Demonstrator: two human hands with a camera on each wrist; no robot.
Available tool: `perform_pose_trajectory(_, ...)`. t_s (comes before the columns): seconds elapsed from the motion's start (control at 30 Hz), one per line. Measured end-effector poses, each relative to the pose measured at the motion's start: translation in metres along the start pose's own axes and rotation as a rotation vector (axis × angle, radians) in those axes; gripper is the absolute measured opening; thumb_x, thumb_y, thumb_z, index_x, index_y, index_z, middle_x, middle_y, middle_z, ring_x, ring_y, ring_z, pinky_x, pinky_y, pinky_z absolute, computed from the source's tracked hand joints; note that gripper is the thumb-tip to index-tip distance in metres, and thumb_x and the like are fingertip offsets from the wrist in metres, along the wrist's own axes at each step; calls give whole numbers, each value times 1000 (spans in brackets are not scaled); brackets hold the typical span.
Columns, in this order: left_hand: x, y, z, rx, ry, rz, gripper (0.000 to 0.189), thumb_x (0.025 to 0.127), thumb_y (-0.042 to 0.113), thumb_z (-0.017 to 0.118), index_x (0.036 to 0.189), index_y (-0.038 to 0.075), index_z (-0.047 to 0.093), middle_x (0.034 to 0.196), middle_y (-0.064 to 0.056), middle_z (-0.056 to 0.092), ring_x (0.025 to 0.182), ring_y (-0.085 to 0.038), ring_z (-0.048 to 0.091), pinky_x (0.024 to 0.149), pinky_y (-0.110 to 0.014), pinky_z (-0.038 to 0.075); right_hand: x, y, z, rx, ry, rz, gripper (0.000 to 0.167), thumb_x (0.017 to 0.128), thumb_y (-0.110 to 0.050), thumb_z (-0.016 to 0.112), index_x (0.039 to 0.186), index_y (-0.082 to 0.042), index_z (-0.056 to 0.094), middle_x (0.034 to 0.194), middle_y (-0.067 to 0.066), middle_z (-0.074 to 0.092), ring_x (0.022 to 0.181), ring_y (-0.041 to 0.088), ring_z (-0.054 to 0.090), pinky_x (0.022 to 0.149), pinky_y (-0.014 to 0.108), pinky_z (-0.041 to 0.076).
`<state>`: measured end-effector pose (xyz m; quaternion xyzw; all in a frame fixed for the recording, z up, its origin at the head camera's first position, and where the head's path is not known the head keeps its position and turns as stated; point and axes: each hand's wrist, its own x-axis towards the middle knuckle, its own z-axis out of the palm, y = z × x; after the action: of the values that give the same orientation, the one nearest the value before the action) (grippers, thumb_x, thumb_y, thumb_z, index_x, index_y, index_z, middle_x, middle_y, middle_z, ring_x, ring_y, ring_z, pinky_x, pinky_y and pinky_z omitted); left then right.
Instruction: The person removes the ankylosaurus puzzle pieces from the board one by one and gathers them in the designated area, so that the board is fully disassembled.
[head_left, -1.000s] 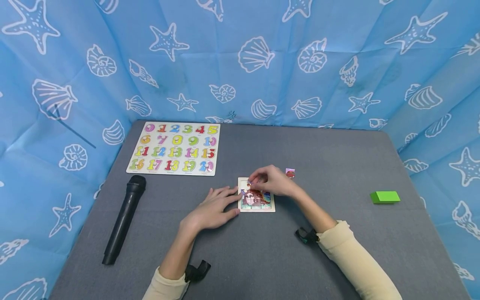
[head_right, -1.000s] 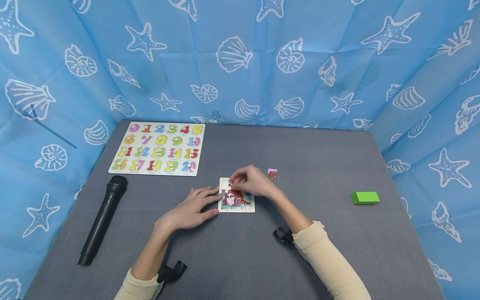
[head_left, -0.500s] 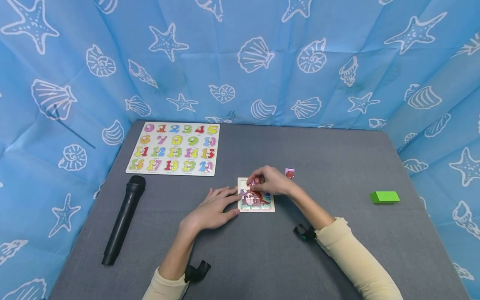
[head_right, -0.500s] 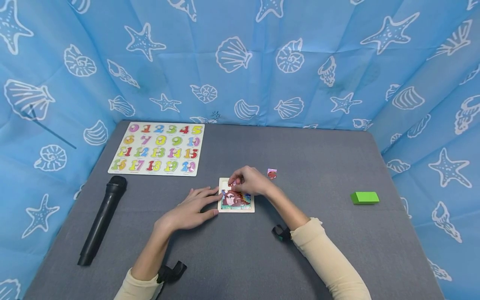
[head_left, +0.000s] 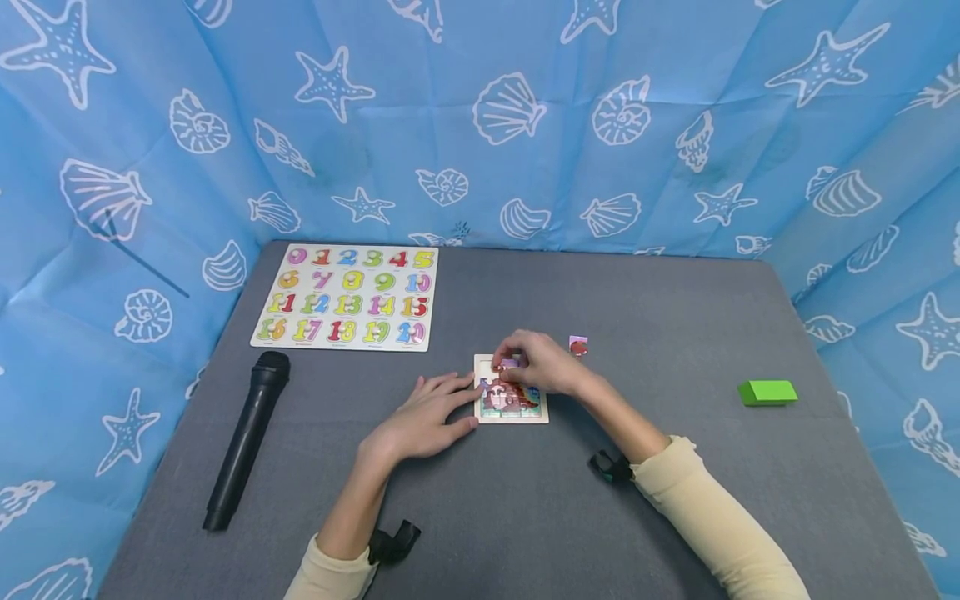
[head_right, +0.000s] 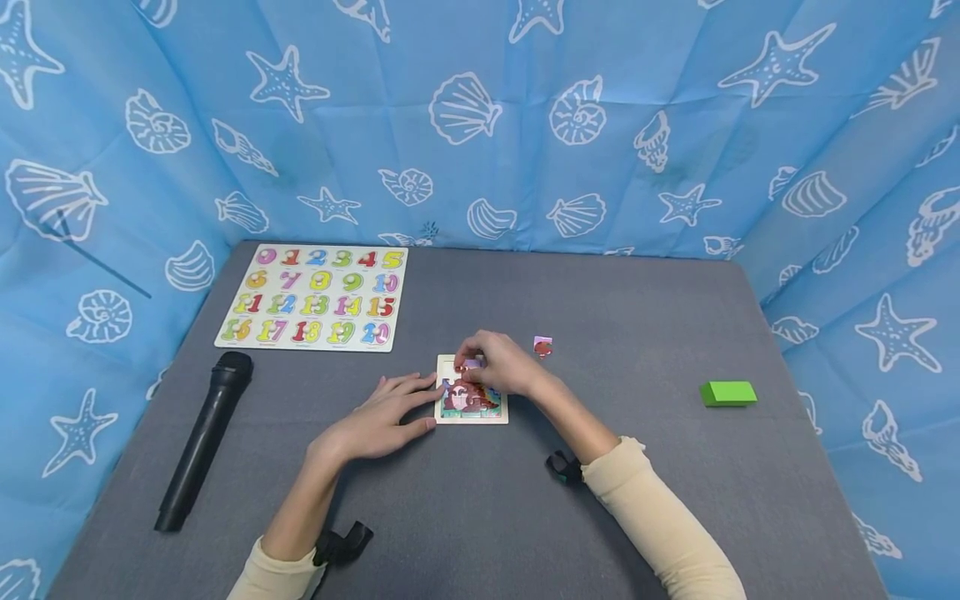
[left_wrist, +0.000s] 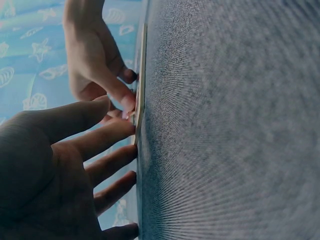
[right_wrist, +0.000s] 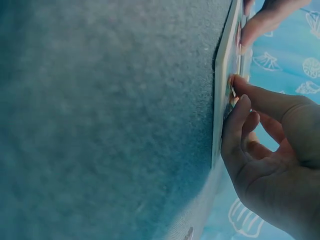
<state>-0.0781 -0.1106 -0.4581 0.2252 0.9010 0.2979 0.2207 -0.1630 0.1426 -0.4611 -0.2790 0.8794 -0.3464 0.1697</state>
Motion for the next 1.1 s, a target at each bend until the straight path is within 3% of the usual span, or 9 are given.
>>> perform_pose_trajectory(0.2,0,1,-1,8,-5,-14,53,112,32,60,162,15,54,177,-8,39,169,-36,26,136,-72,9,0,0,3,9,22,-22,20,98,-7,79,118,-6,75,97,7,68,77,13,54,70,23,46)
perform_pose_trajectory(0.47,0,1,-1,3,-4,-19,53,112,32,60,162,16,54,178,-7,38,169,-36,25,136,-71,7,-3,2,4,5,54,-55,14,96,-6,82,109,-11,80,99,3,77,89,14,63,84,31,54)
perform_pose_trajectory(0.67,0,0,-1,5,-1,-21,53,112,32,60,162,16,54,177,-7,39,169,-36,26,136,-72,8,-4,5,2,24,38,-61,13,97,-6,81,107,-12,77,99,1,76,92,11,67,86,31,57)
perform_pose_trajectory(0.9,1,0,0,13,-6,-21,53,112,33,60,162,16,54,177,-6,38,169,-36,26,136,-71,8,-9,10,-6,141,52,-50,16,95,-8,83,110,-12,78,106,3,78,96,15,71,87,29,60)
perform_pose_trajectory(1.0,1,1,0,14,-1,-19,53,111,33,61,161,15,55,177,-7,40,168,-36,27,136,-71,9,-14,13,-13,204,82,-55,19,95,-7,84,113,-6,77,107,10,78,95,19,72,84,29,61)
perform_pose_trajectory(1.1,1,2,0,17,1,-20,53,111,32,61,161,15,55,176,-8,40,168,-36,28,136,-72,9,-19,17,-20,265,101,-30,22,95,-5,83,116,-2,75,105,14,77,88,25,73,73,30,63)
